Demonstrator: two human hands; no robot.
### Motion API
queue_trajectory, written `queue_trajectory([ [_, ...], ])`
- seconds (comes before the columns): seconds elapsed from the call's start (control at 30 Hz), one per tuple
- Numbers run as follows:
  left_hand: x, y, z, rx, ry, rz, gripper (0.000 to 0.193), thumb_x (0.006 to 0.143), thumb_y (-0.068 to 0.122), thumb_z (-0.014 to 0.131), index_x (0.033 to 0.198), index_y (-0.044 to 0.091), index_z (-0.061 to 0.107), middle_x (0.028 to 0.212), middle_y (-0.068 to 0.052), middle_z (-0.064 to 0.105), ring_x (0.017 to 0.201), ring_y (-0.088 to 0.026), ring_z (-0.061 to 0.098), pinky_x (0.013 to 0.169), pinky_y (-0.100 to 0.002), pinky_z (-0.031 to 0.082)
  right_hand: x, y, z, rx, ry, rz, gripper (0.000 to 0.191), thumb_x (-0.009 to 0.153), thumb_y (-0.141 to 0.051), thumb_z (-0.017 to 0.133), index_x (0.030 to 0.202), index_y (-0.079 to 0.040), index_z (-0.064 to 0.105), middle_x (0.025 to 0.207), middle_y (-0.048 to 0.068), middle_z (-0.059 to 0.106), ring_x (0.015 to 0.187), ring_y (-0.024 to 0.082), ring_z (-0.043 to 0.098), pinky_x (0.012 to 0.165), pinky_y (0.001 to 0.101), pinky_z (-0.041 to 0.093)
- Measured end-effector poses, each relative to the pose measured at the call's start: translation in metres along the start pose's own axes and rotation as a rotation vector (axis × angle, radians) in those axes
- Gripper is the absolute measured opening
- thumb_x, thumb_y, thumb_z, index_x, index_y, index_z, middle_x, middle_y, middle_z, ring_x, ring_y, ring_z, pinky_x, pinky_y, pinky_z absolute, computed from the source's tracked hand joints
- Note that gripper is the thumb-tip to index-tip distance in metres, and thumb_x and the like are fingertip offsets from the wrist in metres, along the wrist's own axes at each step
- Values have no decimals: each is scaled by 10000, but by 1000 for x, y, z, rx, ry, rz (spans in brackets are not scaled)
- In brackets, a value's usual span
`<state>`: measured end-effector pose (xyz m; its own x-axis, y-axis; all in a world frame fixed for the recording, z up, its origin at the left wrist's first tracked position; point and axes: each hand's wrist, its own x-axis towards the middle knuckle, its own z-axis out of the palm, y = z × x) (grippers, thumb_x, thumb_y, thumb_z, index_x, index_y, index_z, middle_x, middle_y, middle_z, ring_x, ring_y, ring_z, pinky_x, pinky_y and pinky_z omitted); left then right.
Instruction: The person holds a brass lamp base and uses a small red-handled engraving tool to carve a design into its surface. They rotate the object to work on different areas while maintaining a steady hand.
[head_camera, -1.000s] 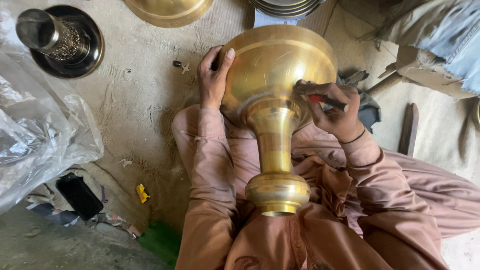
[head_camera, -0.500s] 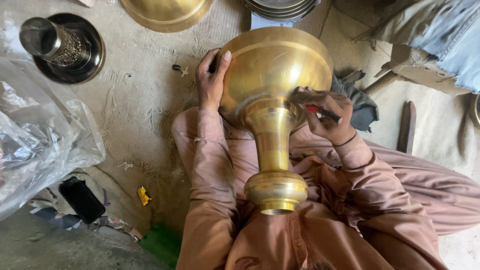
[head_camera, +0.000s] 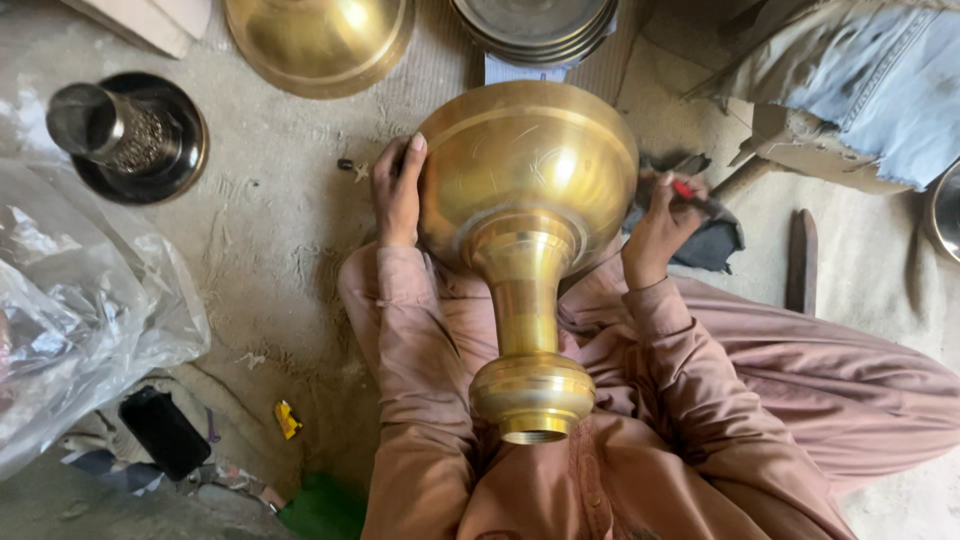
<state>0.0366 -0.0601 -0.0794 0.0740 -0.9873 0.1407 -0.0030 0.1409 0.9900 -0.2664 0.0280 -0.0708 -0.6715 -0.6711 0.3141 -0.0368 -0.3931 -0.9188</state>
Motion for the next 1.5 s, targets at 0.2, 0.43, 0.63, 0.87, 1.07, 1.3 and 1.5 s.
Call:
queue_trajectory([
  [0.2, 3, 2, 3, 8, 52, -65, 362, 1052, 347, 611, 925, 8, 630, 870, -7, 591, 857, -130, 509, 801, -293, 450, -9, 28, 18, 26, 108, 340, 147, 1103, -165, 584, 1051, -28, 580, 961, 42, 649, 855, 112, 566, 778, 274, 491],
  [0.43, 3, 0, 2, 12, 86, -191, 531, 1027, 479, 553, 1104, -19, 720, 1072, -67, 741, 984, -179, 652, 895, -335, 513, 19, 23, 13, -215, -133, 10, 137, 1150, -108, 549, 1207, 15, 530, 1103, 88, 639, 998, 161, 577, 894, 317, 486],
  [0.63, 1, -4, -6, 87, 47, -233, 599, 1035, 534, 569, 1290, -4, 636, 1258, -36, 661, 1165, -174, 601, 1006, -348, 456, 76, 7, 33, -605, -523, -224, 147, 1137, -40, 565, 1242, 33, 493, 1016, 171, 626, 855, 261, 602, 729, 356, 485],
  [0.87, 6, 7, 12, -44, 52, -39, 389, 983, 401, 718, 1044, 19, 682, 950, -3, 650, 905, -124, 577, 834, -290, 489, 62, -22, 56, -499, -348, -454, 91, 1071, 78, 662, 1076, 5, 607, 1030, 114, 697, 904, 208, 680, 757, 323, 554],
  [1.07, 1, 9, 21, -39, 69, -44, 348, 976, 364, 737, 995, 21, 685, 901, 18, 649, 855, -95, 568, 795, -271, 490, 3, -54, 23, -33, -323, -135, 113, 1034, 103, 663, 1044, 18, 589, 1020, 76, 685, 882, 142, 693, 775, 267, 589],
  [1.3, -5, 8, 22, -38, 91, -37, 346, 973, 355, 754, 969, 18, 675, 867, 24, 629, 825, -90, 546, 762, -269, 483, -35, -66, 38, -50, -536, -70, 129, 977, 83, 713, 993, 24, 600, 986, 124, 733, 844, 119, 690, 769, 244, 566],
  [1.5, -6, 14, 23, -15, 88, -27, 373, 966, 392, 754, 987, 26, 684, 876, 14, 636, 834, -99, 558, 765, -283, 493, -36, -76, 49, -175, -574, -134, 150, 976, 67, 729, 933, 29, 591, 928, 131, 739, 807, 123, 683, 748, 244, 544],
])
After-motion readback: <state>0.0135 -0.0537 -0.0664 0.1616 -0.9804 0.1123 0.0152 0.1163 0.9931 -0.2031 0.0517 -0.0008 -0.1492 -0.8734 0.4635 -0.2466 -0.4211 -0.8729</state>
